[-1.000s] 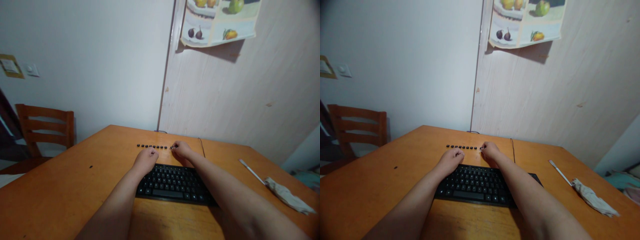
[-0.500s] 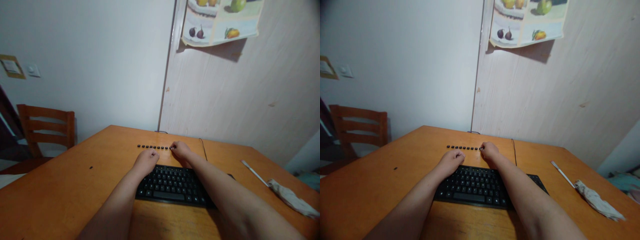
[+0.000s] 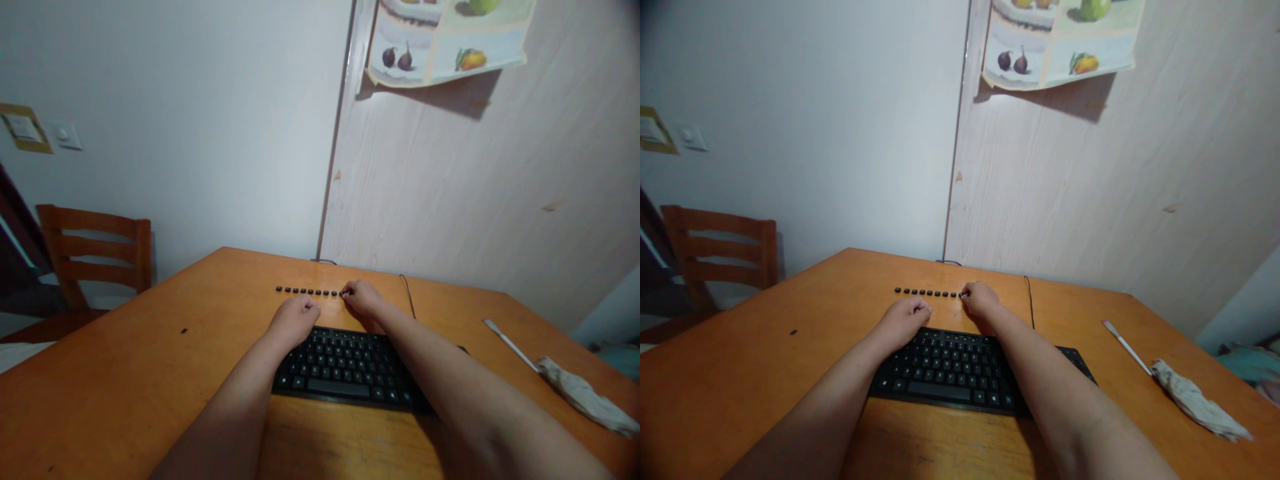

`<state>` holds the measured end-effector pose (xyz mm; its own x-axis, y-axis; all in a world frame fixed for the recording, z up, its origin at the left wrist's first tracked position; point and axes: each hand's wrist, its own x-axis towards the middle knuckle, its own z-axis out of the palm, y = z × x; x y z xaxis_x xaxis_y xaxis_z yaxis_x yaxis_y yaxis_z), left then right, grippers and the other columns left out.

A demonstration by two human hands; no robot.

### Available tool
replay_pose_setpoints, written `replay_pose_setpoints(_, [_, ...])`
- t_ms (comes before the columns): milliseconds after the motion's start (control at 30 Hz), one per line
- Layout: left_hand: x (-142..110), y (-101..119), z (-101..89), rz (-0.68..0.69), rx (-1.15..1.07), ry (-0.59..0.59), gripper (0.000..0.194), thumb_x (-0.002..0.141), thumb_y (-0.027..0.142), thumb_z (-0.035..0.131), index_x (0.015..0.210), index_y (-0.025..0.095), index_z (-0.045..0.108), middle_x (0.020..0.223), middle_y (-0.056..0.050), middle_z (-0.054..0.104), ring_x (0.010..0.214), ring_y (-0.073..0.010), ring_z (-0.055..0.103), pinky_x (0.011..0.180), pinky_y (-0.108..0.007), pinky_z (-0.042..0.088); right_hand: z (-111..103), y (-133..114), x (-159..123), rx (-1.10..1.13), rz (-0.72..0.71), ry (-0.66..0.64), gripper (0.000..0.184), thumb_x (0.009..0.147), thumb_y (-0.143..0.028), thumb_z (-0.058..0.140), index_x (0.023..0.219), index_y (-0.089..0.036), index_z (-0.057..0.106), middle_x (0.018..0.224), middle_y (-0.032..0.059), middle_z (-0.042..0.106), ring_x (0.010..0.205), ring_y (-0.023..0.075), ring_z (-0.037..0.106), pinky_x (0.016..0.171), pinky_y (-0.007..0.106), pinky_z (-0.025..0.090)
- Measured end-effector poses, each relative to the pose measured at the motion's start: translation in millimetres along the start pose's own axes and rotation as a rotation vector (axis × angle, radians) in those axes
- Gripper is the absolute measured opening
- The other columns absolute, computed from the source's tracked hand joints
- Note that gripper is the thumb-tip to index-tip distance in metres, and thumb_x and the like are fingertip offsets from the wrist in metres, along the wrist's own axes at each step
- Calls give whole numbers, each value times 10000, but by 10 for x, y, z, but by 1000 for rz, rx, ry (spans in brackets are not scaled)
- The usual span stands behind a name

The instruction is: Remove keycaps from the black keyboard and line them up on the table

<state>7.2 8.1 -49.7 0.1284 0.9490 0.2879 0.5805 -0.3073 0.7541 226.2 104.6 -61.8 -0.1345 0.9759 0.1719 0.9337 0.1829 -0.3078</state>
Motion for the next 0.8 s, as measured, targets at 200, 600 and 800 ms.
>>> replay_pose_setpoints(200, [-1,-15,12,16,10,1,222,805,315,521,631,186,569,617,-5,577,625,-155,525,571,-253,325,-2,6,-4,38,-9,19,193,830,-325,625,949,-228,741,986,86,730,894,216,643,720,278,427])
replay_pose_setpoints(600, [-16,67,-30,43,164,-62,196,819,284,492,689,178,593,710,-28,638,695,-162,558,596,-260,337,-312,110,-273,297,2,117,250,864,-384,570,878,-184,718,919,84,728,801,192,646,703,271,455])
replay_pose_setpoints(800, [-14,70,-10,98,207,-105,212,832,308,479,712,183,602,738,-28,654,708,-170,575,603,-264,348,-638,249,-793,690,114,309,354,771,-496,605,795,-160,714,732,56,662,663,181,580,639,299,439])
